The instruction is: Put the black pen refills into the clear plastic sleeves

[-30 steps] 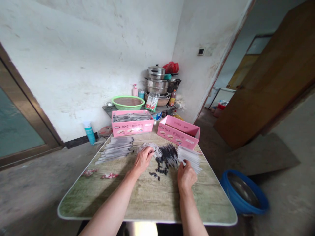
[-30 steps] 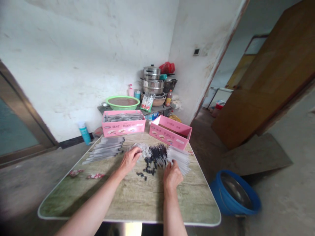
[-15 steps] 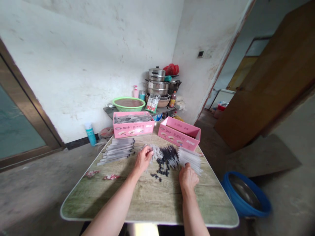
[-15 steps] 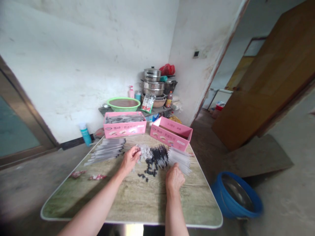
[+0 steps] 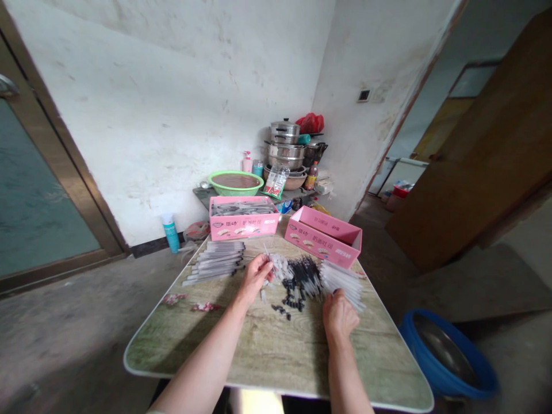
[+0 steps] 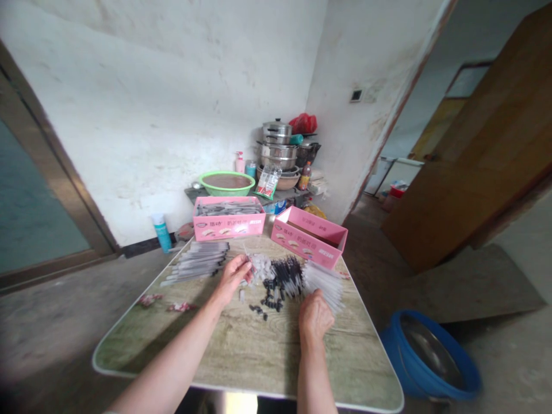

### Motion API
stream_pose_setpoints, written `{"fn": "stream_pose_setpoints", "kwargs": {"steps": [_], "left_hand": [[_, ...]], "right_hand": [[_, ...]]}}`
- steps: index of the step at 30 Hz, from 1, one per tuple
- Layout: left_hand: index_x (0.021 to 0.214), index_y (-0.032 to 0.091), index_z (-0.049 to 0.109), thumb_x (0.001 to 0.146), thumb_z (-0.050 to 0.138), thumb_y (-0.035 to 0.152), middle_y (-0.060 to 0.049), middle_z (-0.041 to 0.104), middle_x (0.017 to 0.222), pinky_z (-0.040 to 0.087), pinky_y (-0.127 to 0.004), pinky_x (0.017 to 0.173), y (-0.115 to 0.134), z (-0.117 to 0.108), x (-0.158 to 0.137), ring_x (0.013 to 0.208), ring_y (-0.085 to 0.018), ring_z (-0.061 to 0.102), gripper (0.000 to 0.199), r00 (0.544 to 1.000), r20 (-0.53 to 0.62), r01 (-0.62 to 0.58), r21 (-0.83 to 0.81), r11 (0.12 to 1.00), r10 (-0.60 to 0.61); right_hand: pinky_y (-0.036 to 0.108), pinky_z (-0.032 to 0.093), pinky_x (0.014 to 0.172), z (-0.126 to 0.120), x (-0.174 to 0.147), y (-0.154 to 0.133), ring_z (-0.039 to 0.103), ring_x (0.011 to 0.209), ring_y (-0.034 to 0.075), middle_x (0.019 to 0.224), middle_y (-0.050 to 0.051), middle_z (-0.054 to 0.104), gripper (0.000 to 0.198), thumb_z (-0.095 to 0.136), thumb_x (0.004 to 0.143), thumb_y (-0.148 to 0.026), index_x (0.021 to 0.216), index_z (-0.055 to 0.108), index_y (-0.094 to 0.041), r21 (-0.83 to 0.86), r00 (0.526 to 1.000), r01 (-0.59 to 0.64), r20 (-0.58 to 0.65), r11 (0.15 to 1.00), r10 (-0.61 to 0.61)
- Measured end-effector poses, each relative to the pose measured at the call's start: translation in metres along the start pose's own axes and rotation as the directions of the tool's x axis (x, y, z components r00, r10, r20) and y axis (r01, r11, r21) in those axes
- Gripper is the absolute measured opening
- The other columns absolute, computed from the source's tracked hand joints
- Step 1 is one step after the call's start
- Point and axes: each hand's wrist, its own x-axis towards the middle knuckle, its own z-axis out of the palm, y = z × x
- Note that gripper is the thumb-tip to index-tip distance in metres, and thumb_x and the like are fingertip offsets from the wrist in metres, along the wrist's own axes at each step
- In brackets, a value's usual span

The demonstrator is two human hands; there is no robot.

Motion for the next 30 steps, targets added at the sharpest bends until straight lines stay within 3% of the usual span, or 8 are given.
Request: {"fn": "stream_pose_setpoints", "kwargs": {"steps": [4, 6, 9, 11, 13, 16, 19, 30], "left_hand": [[0.087, 0.015, 0.056, 0.069, 0.075, 0.053, -0.001, 0.063, 0.07, 0.044, -0.021, 0.048, 0.001, 0.001, -0.001, 0.053, -0.01, 0.055, 0.047, 1.0, 0.003, 0.003, -0.003, 1.0, -0.003], [0.087, 0.015, 0.056, 0.068, 0.075, 0.053, 0.0, 0.062, 0.07, 0.044, -0.02, 0.048, 0.001, 0.002, -0.001, 0.053, -0.01, 0.055, 0.047, 1.0, 0.012, 0.006, -0.011, 1.0, -0.006], [0.088, 0.014, 0.055, 0.07, 0.075, 0.051, -0.001, 0.063, 0.07, 0.044, -0.02, 0.047, 0.002, 0.003, -0.002, 0.052, -0.009, 0.055, 0.046, 0.999, 0.048, 0.019, -0.03, 0.999, -0.018], [0.088, 0.014, 0.055, 0.071, 0.075, 0.05, -0.001, 0.064, 0.07, 0.043, -0.02, 0.046, 0.004, 0.004, -0.003, 0.051, -0.009, 0.054, 0.045, 0.995, 0.089, 0.043, -0.038, 0.998, -0.039], [0.088, 0.014, 0.056, 0.071, 0.075, 0.05, -0.001, 0.063, 0.068, 0.042, -0.019, 0.045, 0.004, 0.005, -0.004, 0.049, -0.009, 0.054, 0.044, 0.987, 0.141, 0.08, -0.032, 0.996, -0.075], [0.091, 0.014, 0.057, 0.073, 0.074, 0.05, 0.001, 0.062, 0.064, 0.039, -0.018, 0.042, 0.004, 0.005, -0.006, 0.045, -0.008, 0.052, 0.044, 0.965, 0.226, 0.135, -0.001, 0.991, -0.132], [0.093, 0.013, 0.058, 0.076, 0.073, 0.048, 0.001, 0.062, 0.064, 0.039, -0.018, 0.041, 0.002, 0.004, -0.007, 0.043, -0.007, 0.051, 0.041, 0.942, 0.29, 0.165, 0.03, 0.986, -0.166], [0.086, 0.014, 0.056, 0.068, 0.08, 0.035, -0.005, 0.07, 0.075, 0.052, -0.023, 0.056, 0.007, 0.009, -0.008, 0.061, -0.014, 0.066, 0.037, 0.979, 0.154, 0.157, -0.146, 0.977, -0.134]], "right_hand": [[0.034, 0.046, 0.064, -0.004, -0.002, -0.001, 0.071, 0.072, 0.027, 0.075, 0.014, 0.071, 0.029, 0.04, 0.097, -0.03, 0.102, 0.065, -0.015, 0.021, 0.999, -0.032, -0.039, 0.999, 0.033], [0.033, 0.046, 0.065, -0.005, -0.005, -0.002, 0.07, 0.072, 0.026, 0.077, 0.013, 0.071, 0.035, 0.037, 0.098, -0.034, 0.107, 0.065, -0.016, 0.117, 0.983, -0.028, -0.179, 0.993, 0.049], [0.032, 0.045, 0.067, -0.003, -0.009, -0.002, 0.067, 0.07, 0.024, 0.079, 0.011, 0.071, 0.044, 0.038, 0.096, -0.047, 0.109, 0.066, -0.015, 0.378, 0.917, 0.144, -0.398, 0.915, 0.02], [0.03, 0.045, 0.066, -0.001, -0.01, -0.004, 0.063, 0.066, 0.021, 0.073, 0.008, 0.068, 0.046, 0.046, 0.09, -0.054, 0.098, 0.066, -0.013, 0.611, 0.903, 0.26, -0.429, 0.748, 0.037], [0.027, 0.043, 0.055, 0.001, -0.011, -0.008, 0.057, 0.054, 0.016, 0.062, 0.002, 0.062, 0.042, 0.054, 0.085, -0.058, 0.084, 0.061, -0.016, 0.857, 0.945, 0.246, -0.317, 0.453, 0.086], [0.021, 0.033, 0.037, 0.0, -0.009, -0.014, 0.046, 0.038, 0.011, 0.049, -0.006, 0.052, 0.037, 0.065, 0.077, -0.054, 0.073, 0.05, -0.02, 0.999, 1.0, 0.001, -0.001, -0.035, -0.014], [0.021, 0.037, 0.034, -0.002, -0.009, -0.017, 0.052, 0.039, 0.013, 0.051, -0.005, 0.058, 0.033, 0.072, 0.072, -0.046, 0.073, 0.05, -0.021, 0.95, 0.977, -0.174, 0.135, -0.259, -0.163], [0.026, 0.053, 0.043, -0.001, -0.013, -0.02, 0.066, 0.048, 0.017, 0.061, 0.001, 0.07, 0.02, 0.069, 0.068, -0.03, 0.078, 0.057, -0.019, 0.906, 0.949, -0.273, 0.198, -0.324, -0.245]]}}
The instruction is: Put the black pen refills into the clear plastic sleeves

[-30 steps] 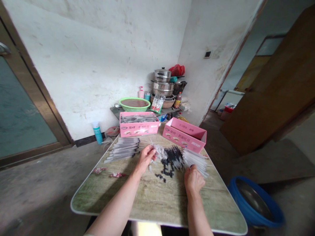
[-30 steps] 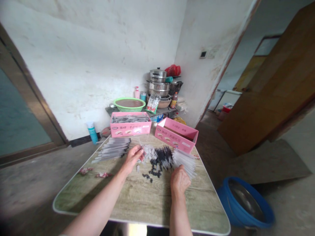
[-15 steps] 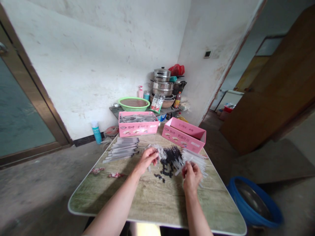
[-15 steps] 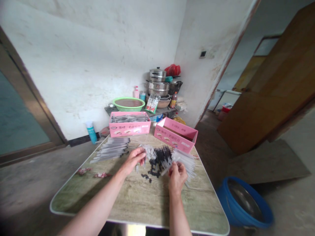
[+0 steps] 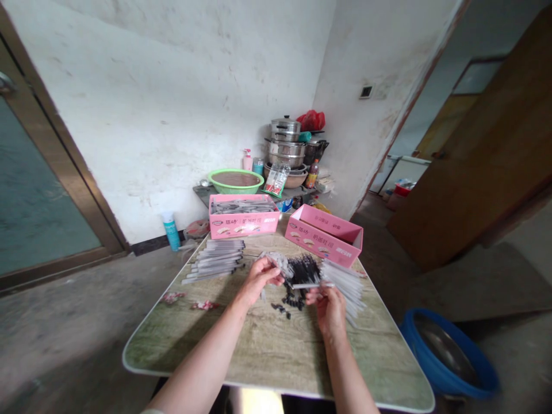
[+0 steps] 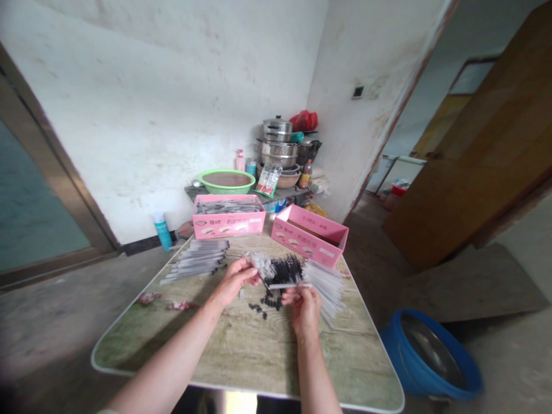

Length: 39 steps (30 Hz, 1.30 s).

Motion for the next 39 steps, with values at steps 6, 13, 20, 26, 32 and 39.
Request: {"fn": "stream_pose_setpoints", "kwargs": {"steps": [6, 13, 20, 26, 32, 39], "left_hand": [[0.087, 0.013, 0.055, 0.067, 0.082, 0.034, -0.006, 0.071, 0.076, 0.054, -0.024, 0.058, -0.004, -0.002, 0.002, 0.063, -0.015, 0.067, 0.039, 0.999, -0.038, -0.009, -0.03, 1.0, 0.008], [0.084, 0.013, 0.055, 0.065, 0.083, 0.034, -0.007, 0.072, 0.076, 0.055, -0.025, 0.06, -0.004, 0.0, 0.002, 0.065, -0.017, 0.069, 0.04, 0.999, -0.049, 0.002, -0.045, 0.999, -0.004], [0.077, 0.011, 0.062, 0.063, 0.085, 0.031, -0.008, 0.073, 0.082, 0.056, -0.028, 0.069, -0.004, 0.0, 0.002, 0.07, -0.017, 0.07, 0.034, 0.998, -0.048, -0.043, -0.041, 0.998, 0.041], [0.069, 0.011, 0.066, 0.058, 0.086, 0.026, -0.006, 0.071, 0.086, 0.055, -0.028, 0.07, -0.004, 0.002, 0.003, 0.067, -0.015, 0.067, 0.027, 0.99, -0.08, -0.114, 0.004, 0.993, 0.114], [0.069, 0.012, 0.067, 0.058, 0.086, 0.026, -0.006, 0.071, 0.086, 0.053, -0.029, 0.072, -0.004, 0.002, 0.003, 0.071, -0.016, 0.066, 0.027, 0.992, -0.073, -0.101, 0.011, 0.995, 0.102], [0.079, 0.013, 0.07, 0.063, 0.083, 0.026, -0.009, 0.072, 0.095, 0.05, -0.029, 0.079, -0.012, 0.004, 0.002, 0.088, -0.019, 0.066, 0.025, 0.991, 0.077, -0.121, 0.21, 0.97, 0.107]], "right_hand": [[0.025, 0.053, 0.043, 0.0, 0.001, 0.0, 0.066, 0.048, 0.017, 0.06, 0.001, 0.07, 0.02, 0.071, 0.068, -0.03, 0.075, 0.056, -0.019, 0.023, 1.0, -0.007, -0.02, 1.0, 0.007], [0.03, 0.057, 0.047, -0.003, 0.002, 0.005, 0.069, 0.052, 0.02, 0.065, 0.003, 0.071, 0.023, 0.077, 0.066, -0.03, 0.079, 0.061, -0.018, 0.07, 1.0, -0.015, -0.004, 0.997, 0.015], [0.03, 0.06, 0.054, -0.012, 0.009, 0.009, 0.073, 0.062, 0.021, 0.069, 0.005, 0.073, 0.022, 0.079, 0.065, -0.027, 0.078, 0.063, -0.018, 0.153, 0.999, -0.029, -0.019, 0.988, 0.032], [0.028, 0.061, 0.055, -0.014, 0.012, 0.008, 0.073, 0.061, 0.02, 0.07, 0.007, 0.075, 0.022, 0.082, 0.063, -0.022, 0.078, 0.067, -0.015, 0.214, 0.996, -0.079, -0.028, 0.974, 0.087], [0.027, 0.061, 0.054, -0.011, 0.01, 0.007, 0.073, 0.061, 0.019, 0.07, 0.005, 0.075, 0.02, 0.083, 0.066, -0.022, 0.078, 0.068, -0.017, 0.203, 0.995, -0.1, 0.005, 0.974, 0.101], [0.027, 0.061, 0.05, -0.007, 0.008, 0.01, 0.072, 0.055, 0.019, 0.069, 0.008, 0.075, 0.02, 0.083, 0.067, -0.019, 0.078, 0.067, -0.013, 0.184, 0.978, -0.2, 0.096, 0.962, 0.185]]}}
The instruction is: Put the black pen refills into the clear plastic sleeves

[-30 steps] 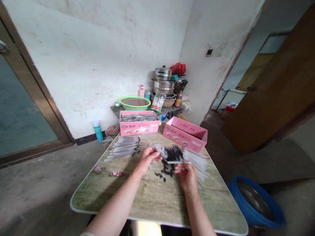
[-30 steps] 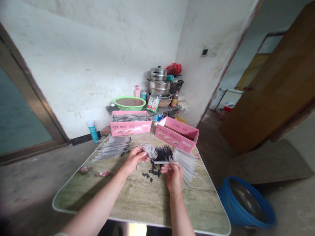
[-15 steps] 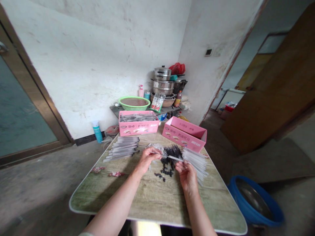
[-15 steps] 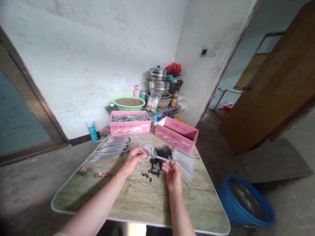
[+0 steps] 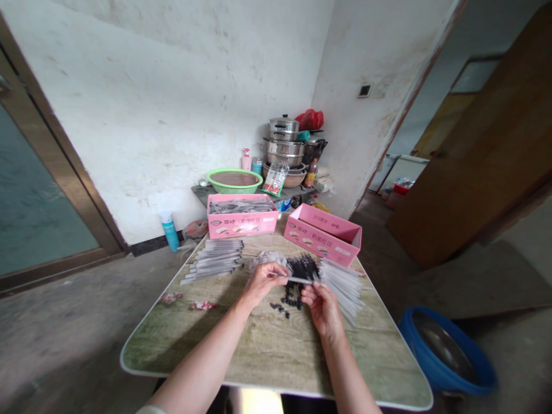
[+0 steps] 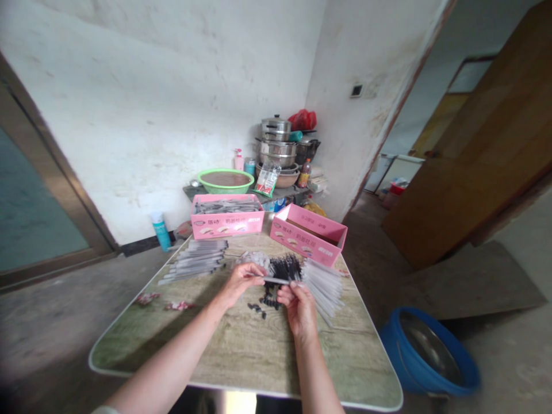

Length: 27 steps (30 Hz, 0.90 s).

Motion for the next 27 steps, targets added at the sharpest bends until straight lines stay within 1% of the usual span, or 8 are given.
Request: {"fn": "stream_pose_setpoints", "kwargs": {"steps": [3, 5, 10, 13, 15, 19, 23, 27], "left_hand": [[0.113, 0.017, 0.067, 0.063, 0.084, 0.025, -0.01, 0.069, 0.106, 0.052, -0.031, 0.078, 0.0, -0.001, 0.001, 0.093, -0.021, 0.067, 0.053, 0.997, 0.073, 0.022, 0.007, 1.0, -0.023], [0.123, 0.017, 0.062, 0.063, 0.083, 0.026, -0.011, 0.068, 0.105, 0.052, -0.03, 0.077, -0.001, -0.004, 0.003, 0.091, -0.021, 0.067, 0.064, 0.998, 0.057, 0.011, 0.05, 0.999, -0.013], [0.11, 0.016, 0.069, 0.071, 0.073, 0.025, -0.007, 0.069, 0.089, 0.049, -0.028, 0.072, -0.008, -0.01, 0.006, 0.079, -0.017, 0.064, 0.04, 0.998, -0.011, -0.051, 0.316, 0.947, 0.058], [0.091, 0.019, 0.076, 0.075, 0.067, 0.02, -0.003, 0.068, 0.081, 0.046, -0.027, 0.069, -0.006, -0.007, 0.001, 0.072, -0.015, 0.061, 0.018, 0.989, 0.122, -0.135, 0.562, 0.816, 0.079], [0.083, 0.021, 0.077, 0.077, 0.066, 0.02, -0.002, 0.066, 0.076, 0.044, -0.026, 0.068, -0.003, -0.001, -0.003, 0.07, -0.014, 0.059, 0.012, 0.97, 0.235, -0.206, 0.67, 0.713, 0.06], [0.087, 0.023, 0.078, 0.077, 0.07, 0.026, -0.002, 0.066, 0.079, 0.041, -0.026, 0.066, -0.002, 0.012, -0.01, 0.069, -0.015, 0.058, 0.013, 0.929, 0.37, -0.305, 0.753, 0.582, 0.008], [0.094, 0.023, 0.077, 0.078, 0.071, 0.03, -0.004, 0.066, 0.085, 0.042, -0.028, 0.072, -0.01, 0.023, -0.012, 0.079, -0.019, 0.06, 0.018, 0.901, 0.431, -0.406, 0.792, 0.456, 0.052], [0.087, 0.023, 0.077, 0.081, 0.067, 0.025, -0.005, 0.064, 0.082, 0.041, -0.029, 0.076, -0.018, 0.027, -0.012, 0.081, -0.02, 0.059, 0.013, 0.864, 0.497, -0.482, 0.775, 0.409, 0.077]], "right_hand": [[0.022, 0.06, 0.05, -0.004, 0.003, -0.006, 0.071, 0.053, 0.016, 0.065, 0.006, 0.074, 0.011, 0.077, 0.071, -0.013, 0.074, 0.066, -0.014, 0.113, 0.997, -0.032, -0.072, 0.993, 0.04], [0.018, 0.059, 0.05, -0.008, 0.004, -0.011, 0.07, 0.052, 0.013, 0.061, 0.003, 0.073, 0.01, 0.073, 0.074, -0.01, 0.071, 0.065, -0.015, 0.215, 0.989, -0.012, -0.139, 0.977, 0.042], [0.018, 0.059, 0.049, -0.011, 0.003, -0.019, 0.068, 0.049, 0.011, 0.061, 0.0, 0.072, 0.011, 0.072, 0.075, -0.01, 0.072, 0.065, -0.017, 0.289, 0.992, -0.004, -0.123, 0.957, 0.042], [0.018, 0.059, 0.05, -0.01, 0.003, -0.018, 0.068, 0.05, 0.011, 0.062, 0.0, 0.073, 0.01, 0.072, 0.075, -0.01, 0.073, 0.065, -0.016, 0.306, 0.991, -0.007, -0.126, 0.952, 0.048], [0.018, 0.058, 0.05, -0.009, 0.002, -0.018, 0.068, 0.049, 0.011, 0.062, 0.0, 0.073, 0.01, 0.072, 0.074, -0.009, 0.072, 0.065, -0.016, 0.305, 0.989, -0.008, -0.136, 0.952, 0.052], [0.018, 0.057, 0.048, -0.007, 0.002, -0.017, 0.067, 0.048, 0.011, 0.061, 0.001, 0.072, 0.009, 0.072, 0.074, -0.01, 0.071, 0.066, -0.015, 0.28, 0.991, -0.011, -0.124, 0.96, 0.047], [0.018, 0.056, 0.048, -0.005, 0.002, -0.015, 0.066, 0.048, 0.011, 0.061, 0.0, 0.072, 0.009, 0.073, 0.073, -0.012, 0.07, 0.066, -0.016, 0.243, 0.993, -0.013, -0.109, 0.97, 0.041], [0.018, 0.057, 0.048, -0.005, 0.002, -0.015, 0.066, 0.048, 0.011, 0.06, -0.001, 0.071, 0.012, 0.077, 0.071, -0.015, 0.069, 0.066, -0.017, 0.212, 0.995, -0.001, -0.093, 0.977, 0.021]]}}
